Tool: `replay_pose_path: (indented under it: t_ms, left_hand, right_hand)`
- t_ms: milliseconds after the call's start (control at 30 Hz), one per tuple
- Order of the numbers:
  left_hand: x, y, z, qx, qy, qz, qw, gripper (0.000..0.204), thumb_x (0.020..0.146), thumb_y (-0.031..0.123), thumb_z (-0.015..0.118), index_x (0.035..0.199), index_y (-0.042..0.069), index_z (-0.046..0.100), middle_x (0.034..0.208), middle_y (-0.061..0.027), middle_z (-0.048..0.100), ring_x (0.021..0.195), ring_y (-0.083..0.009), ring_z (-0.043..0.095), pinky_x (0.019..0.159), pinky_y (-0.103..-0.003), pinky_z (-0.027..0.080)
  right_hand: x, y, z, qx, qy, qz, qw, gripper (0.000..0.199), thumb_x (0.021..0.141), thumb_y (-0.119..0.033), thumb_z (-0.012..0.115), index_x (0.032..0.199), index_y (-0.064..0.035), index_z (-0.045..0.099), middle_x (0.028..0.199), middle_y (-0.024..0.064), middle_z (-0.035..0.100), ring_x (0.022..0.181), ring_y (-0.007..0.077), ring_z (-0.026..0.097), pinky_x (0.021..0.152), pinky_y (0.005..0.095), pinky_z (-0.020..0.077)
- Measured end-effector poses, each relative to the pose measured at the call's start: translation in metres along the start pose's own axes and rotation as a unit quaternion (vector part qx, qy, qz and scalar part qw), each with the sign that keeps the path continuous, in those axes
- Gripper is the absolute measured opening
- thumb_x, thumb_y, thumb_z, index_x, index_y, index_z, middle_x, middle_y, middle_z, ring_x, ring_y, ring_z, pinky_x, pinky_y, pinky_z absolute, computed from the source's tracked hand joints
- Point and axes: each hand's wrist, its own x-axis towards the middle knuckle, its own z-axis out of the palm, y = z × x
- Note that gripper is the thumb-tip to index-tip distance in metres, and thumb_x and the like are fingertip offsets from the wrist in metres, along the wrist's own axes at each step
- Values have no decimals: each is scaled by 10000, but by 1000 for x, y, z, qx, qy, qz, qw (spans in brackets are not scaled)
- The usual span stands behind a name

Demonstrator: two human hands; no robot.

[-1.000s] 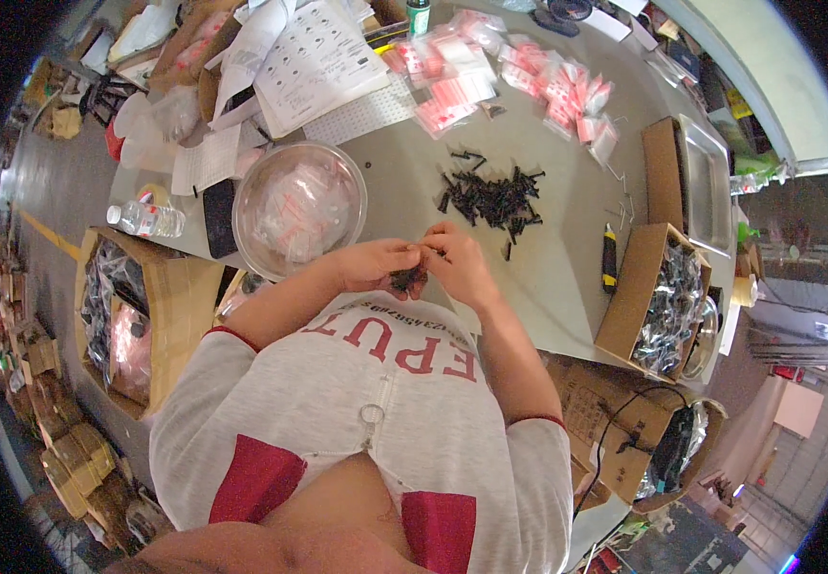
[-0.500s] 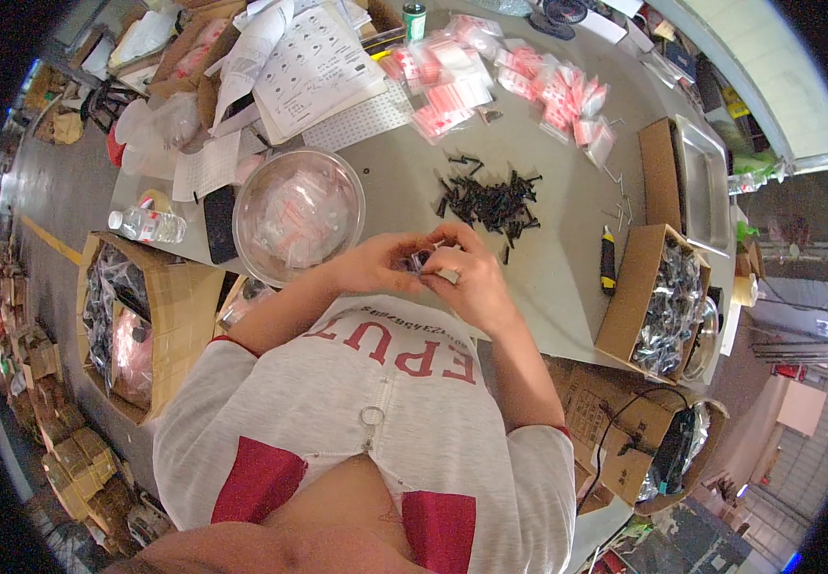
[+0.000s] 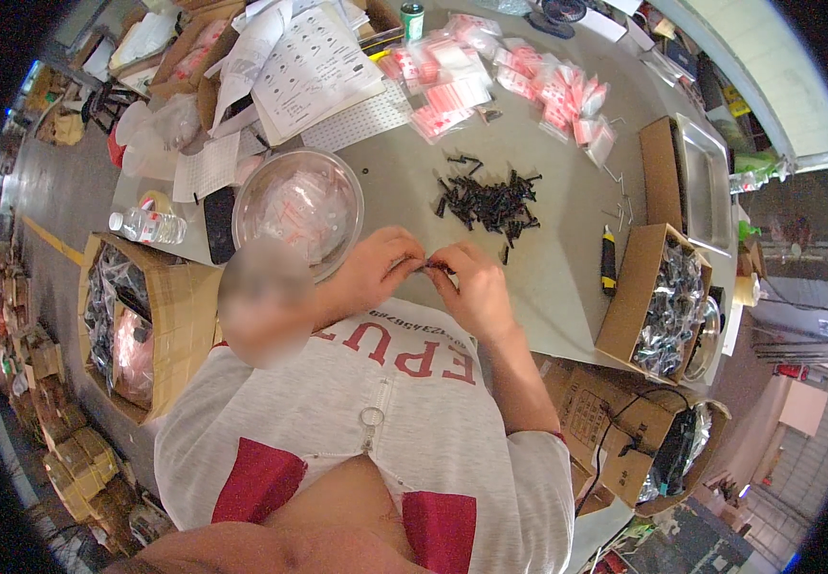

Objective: Manually sorting and packaging small black components into plastic bags.

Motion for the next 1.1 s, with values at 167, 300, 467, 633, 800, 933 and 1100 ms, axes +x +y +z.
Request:
replay_pose_path:
  t_ms: [167, 300, 467, 633, 800, 933, 1100]
  left_hand:
    - [1, 3, 7, 31, -2, 16, 999, 73, 812, 72, 591, 867, 31, 567, 875, -132, 564, 837, -331, 541, 712, -407, 446]
    - [-1, 3, 13, 52, 24, 2, 998, 67, 811, 55, 580, 869, 27, 561, 879, -133, 566, 853, -334, 539, 726, -401, 446]
    - [0, -2, 11, 25, 26, -7, 999, 69, 815, 44, 572, 878, 21, 558, 873, -131, 564, 832, -331, 541, 720, -398, 444]
    - [1, -3, 13, -3, 10, -36, 999, 61, 828, 50, 565, 881, 22, 554, 854, -133, 556, 803, -333, 539, 697, -398, 438]
    - [-2, -4, 20, -1, 1, -20, 1000, 50, 833, 46, 555, 876, 20, 556, 836, -141, 551, 799, -339, 537, 693, -403, 435]
    - [-5, -5, 19, -15, -16, -31, 999, 52, 832, 47, 556, 875, 19, 561, 835, -140, 554, 784, -341, 537, 689, -407, 437]
    - [-8, -9, 17, -30, 23, -5, 999, 56, 832, 59, 562, 871, 19, 563, 818, -141, 562, 758, -334, 547, 667, -401, 444]
  right_hand:
    - [-6, 6, 6, -49, 18, -45, 998, 113, 772, 6, 635, 878, -11, 598, 799, 145, 596, 712, 334, 590, 600, 377, 475]
    - [-8, 5, 14, -80, 67, -59, 993, 102, 768, -13, 620, 863, -41, 595, 794, 139, 587, 703, 349, 578, 592, 412, 464]
    - [-11, 12, 14, -31, 66, -31, 997, 85, 788, -26, 616, 860, -37, 573, 808, 152, 581, 707, 369, 569, 597, 426, 468]
    - [-14, 19, 16, -55, 66, -20, 996, 122, 781, -15, 623, 893, -34, 577, 816, 147, 586, 707, 360, 578, 609, 425, 469]
    - [-13, 17, 15, -40, 70, -48, 996, 137, 758, 0, 634, 881, -37, 585, 821, 134, 588, 718, 356, 576, 622, 428, 465]
    - [-15, 20, 18, -55, 37, -43, 997, 134, 749, 3, 638, 869, -38, 594, 814, 132, 589, 730, 354, 572, 624, 424, 467]
    - [-17, 21, 19, -38, 53, -29, 997, 131, 751, 6, 637, 867, -36, 594, 807, 135, 592, 722, 354, 568, 614, 414, 469]
